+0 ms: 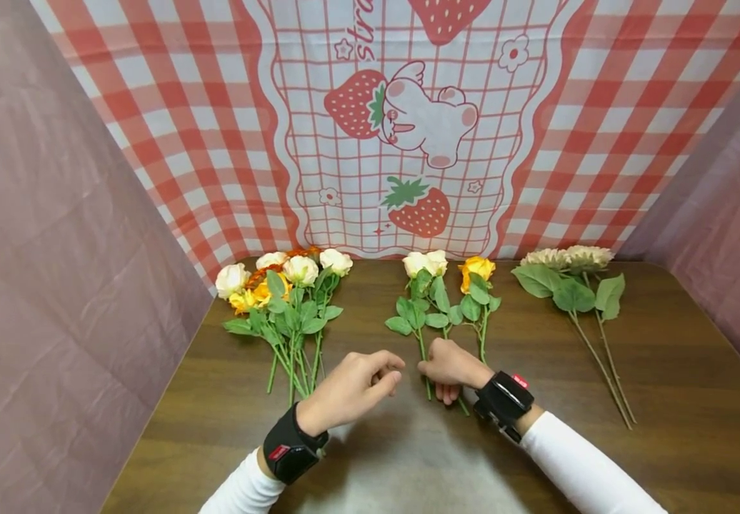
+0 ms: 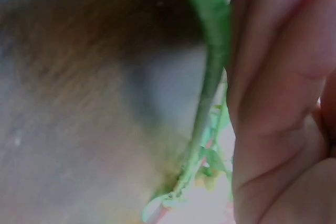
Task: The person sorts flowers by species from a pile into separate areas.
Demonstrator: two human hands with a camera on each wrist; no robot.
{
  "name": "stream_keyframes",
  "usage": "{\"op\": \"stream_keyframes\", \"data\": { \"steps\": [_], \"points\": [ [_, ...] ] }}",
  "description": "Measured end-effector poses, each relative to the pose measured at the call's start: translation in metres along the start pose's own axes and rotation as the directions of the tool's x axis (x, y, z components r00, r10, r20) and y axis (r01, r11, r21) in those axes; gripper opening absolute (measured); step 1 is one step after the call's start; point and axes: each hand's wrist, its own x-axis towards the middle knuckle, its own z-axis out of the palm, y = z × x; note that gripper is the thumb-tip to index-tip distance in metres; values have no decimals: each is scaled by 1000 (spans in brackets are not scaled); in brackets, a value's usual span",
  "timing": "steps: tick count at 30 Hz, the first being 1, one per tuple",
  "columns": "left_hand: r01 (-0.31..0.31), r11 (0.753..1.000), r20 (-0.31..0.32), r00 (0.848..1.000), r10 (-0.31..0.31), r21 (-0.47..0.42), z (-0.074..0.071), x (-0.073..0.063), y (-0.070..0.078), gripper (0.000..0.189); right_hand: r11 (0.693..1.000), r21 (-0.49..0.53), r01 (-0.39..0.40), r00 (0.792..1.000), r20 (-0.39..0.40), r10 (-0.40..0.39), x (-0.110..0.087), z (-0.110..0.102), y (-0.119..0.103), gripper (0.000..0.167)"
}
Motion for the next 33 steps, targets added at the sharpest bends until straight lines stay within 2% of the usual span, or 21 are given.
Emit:
{"op": "stream_keyframes", "data": {
  "steps": [5,7,9,10,12,15,18,19,21,22,24,25,29,33],
  "points": [
    [72,994,-38,997,-69,86,-5,1,-6,16,993,44,111,994,-4,-110,-15,1,-1,40],
    [124,980,-72,991,-115,154,-8,1,-11,15,985,78,152,988,1,-153,-21,2,-2,40],
    [190,954,-113,979,-167,233,-12,1,-16,14,976,116,186,982,8,-189,-28,5,-4,38],
    [221,934,-137,972,-190,280,-13,1,-20,13,970,136,202,979,10,-205,-31,6,-5,37],
    [288,876,-186,955,-232,387,-17,0,-28,10,959,166,228,972,12,-233,-37,9,-8,34],
    [389,765,-263,920,-292,514,-19,-2,-45,17,947,190,260,964,-1,-264,-45,12,-14,31],
    [481,662,-317,876,-362,575,-18,-2,-66,20,936,205,286,958,-31,-286,-50,14,-19,30],
    [510,636,-332,860,-388,580,-17,-1,-72,19,933,214,290,957,-43,-288,-50,14,-19,30],
    [550,601,-343,834,-433,580,-14,0,-83,17,924,236,299,954,-69,-291,-51,14,-19,29],
    [559,589,-348,828,-440,584,-13,0,-87,15,921,245,303,953,-79,-292,-51,14,-18,29],
    [566,584,-350,823,-448,582,-12,-1,-91,13,916,263,304,953,-95,-289,-51,14,-16,28],
    [560,592,-345,826,-445,579,-13,-1,-92,13,914,272,302,953,-100,-286,-50,13,-15,27],
    [515,646,-310,857,-412,564,-18,-3,-93,12,908,295,297,955,-106,-278,-50,12,-13,26],
    [492,702,-268,870,-414,514,-24,-3,-91,10,908,298,294,956,-109,-274,-48,12,-10,24]
  ]
}}
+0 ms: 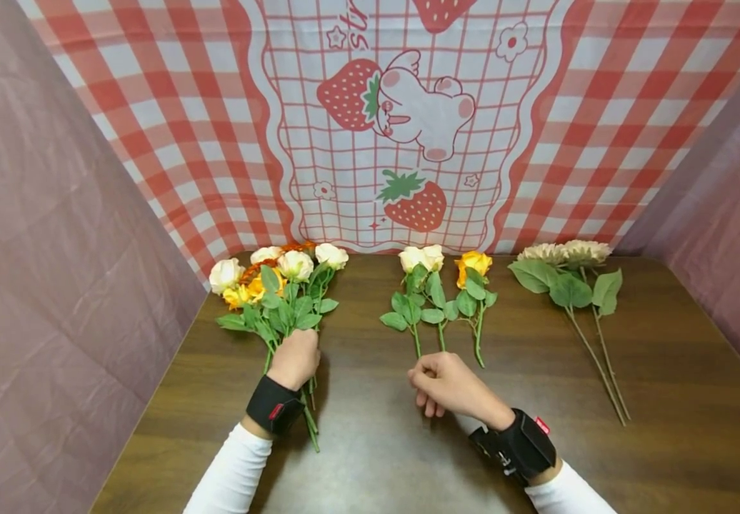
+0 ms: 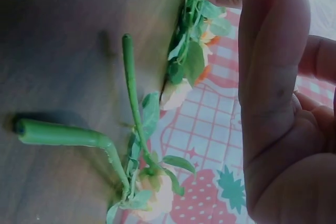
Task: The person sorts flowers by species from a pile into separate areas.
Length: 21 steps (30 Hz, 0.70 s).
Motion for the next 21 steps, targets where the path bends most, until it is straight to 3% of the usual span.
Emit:
{"op": "stream_keyframes", "data": {
  "steps": [6,13,21],
  "points": [
    [-35,998,23,999,37,-60,-5,0,3,11,1000,-12,3,1000,5,-3,0,1,2,23],
    [-82,993,4,997,83,-86,-11,-2,8,15,1000,-27,11,1000,13,-11,0,1,4,23],
    [-74,989,-13,997,73,-128,-18,-6,17,17,999,-33,20,1000,12,-19,0,1,6,23]
  ]
}}
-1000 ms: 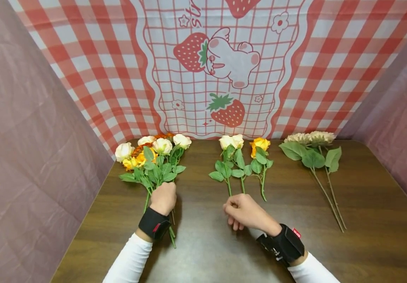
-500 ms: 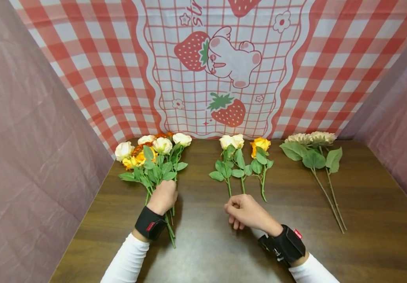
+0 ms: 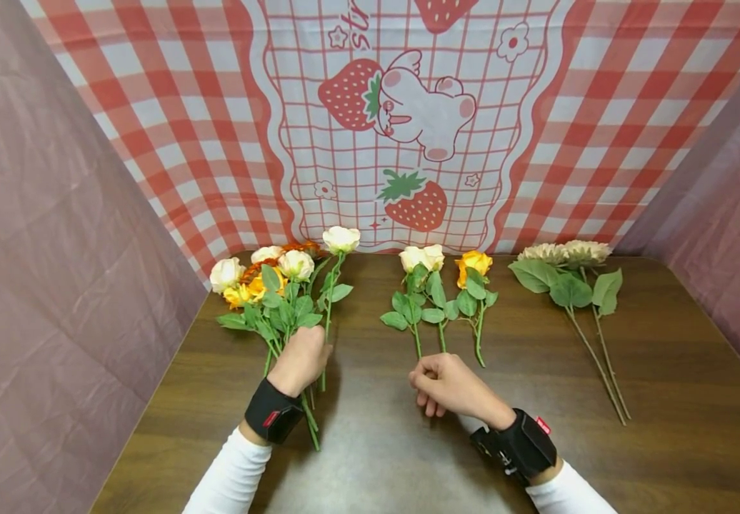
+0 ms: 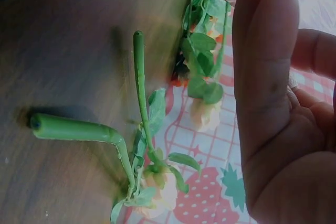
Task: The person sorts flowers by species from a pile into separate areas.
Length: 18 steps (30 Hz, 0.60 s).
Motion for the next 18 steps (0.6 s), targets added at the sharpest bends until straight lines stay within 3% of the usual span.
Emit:
{"op": "stream_keyframes", "data": {
  "steps": [7,13,18],
  "points": [
    [-25,998,-29,999,23,-64,-4,-5,11,15,1000,4,1,1000,5,-1,-1,-1,0,22],
    [-110,991,-77,992,104,-73,-6,-10,22,18,1000,16,21,1000,7,-21,-1,-2,-2,18],
    [-146,984,-70,988,139,-105,-8,-15,31,18,999,23,30,1000,-4,-30,-2,-1,-2,13]
  ]
}}
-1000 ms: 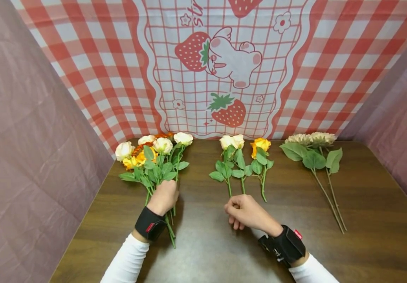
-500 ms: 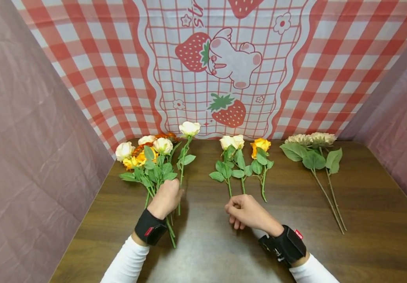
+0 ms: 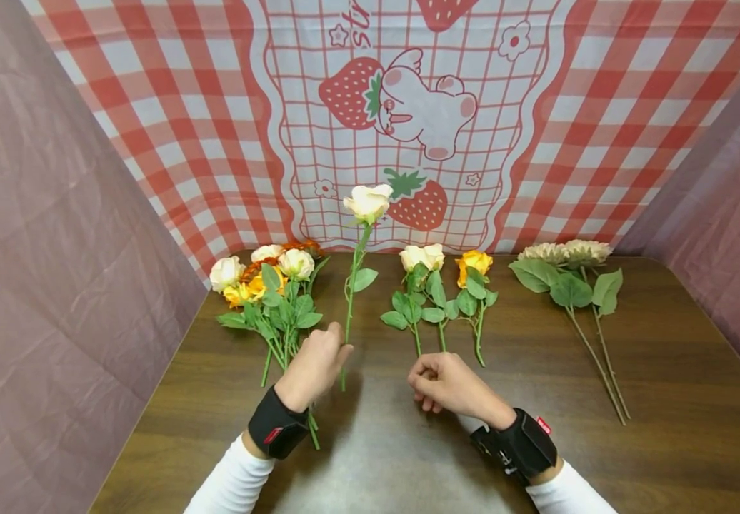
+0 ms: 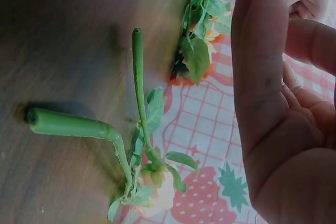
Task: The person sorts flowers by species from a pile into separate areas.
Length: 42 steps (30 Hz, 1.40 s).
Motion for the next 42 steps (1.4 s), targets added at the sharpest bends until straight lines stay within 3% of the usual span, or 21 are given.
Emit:
{"op": "stream_keyframes", "data": {
  "steps": [6,11,18,25,31,37,42],
  "points": [
    [-66,997,12,998,66,-31,1,-5,11,19,1000,17,10,1000,-29,-9,2,2,0,11],
    [-119,988,54,991,124,-98,6,-9,21,19,998,42,50,997,-68,-47,3,3,0,23],
    [-179,935,141,963,230,-306,16,-9,33,13,991,36,132,983,-135,-126,3,3,-5,35],
    [-185,907,185,945,270,-379,34,-15,42,7,982,42,185,970,-169,-175,-2,6,-7,22],
    [-210,924,183,943,278,-321,36,-17,44,5,983,50,176,965,-203,-163,-1,6,-5,15],
    [-154,953,186,961,206,-262,28,-15,41,19,982,139,127,973,-208,-97,0,2,-3,23],
    [-126,959,187,966,177,-254,23,-17,40,19,985,167,51,975,-220,-13,3,-3,-1,21]
  ]
}}
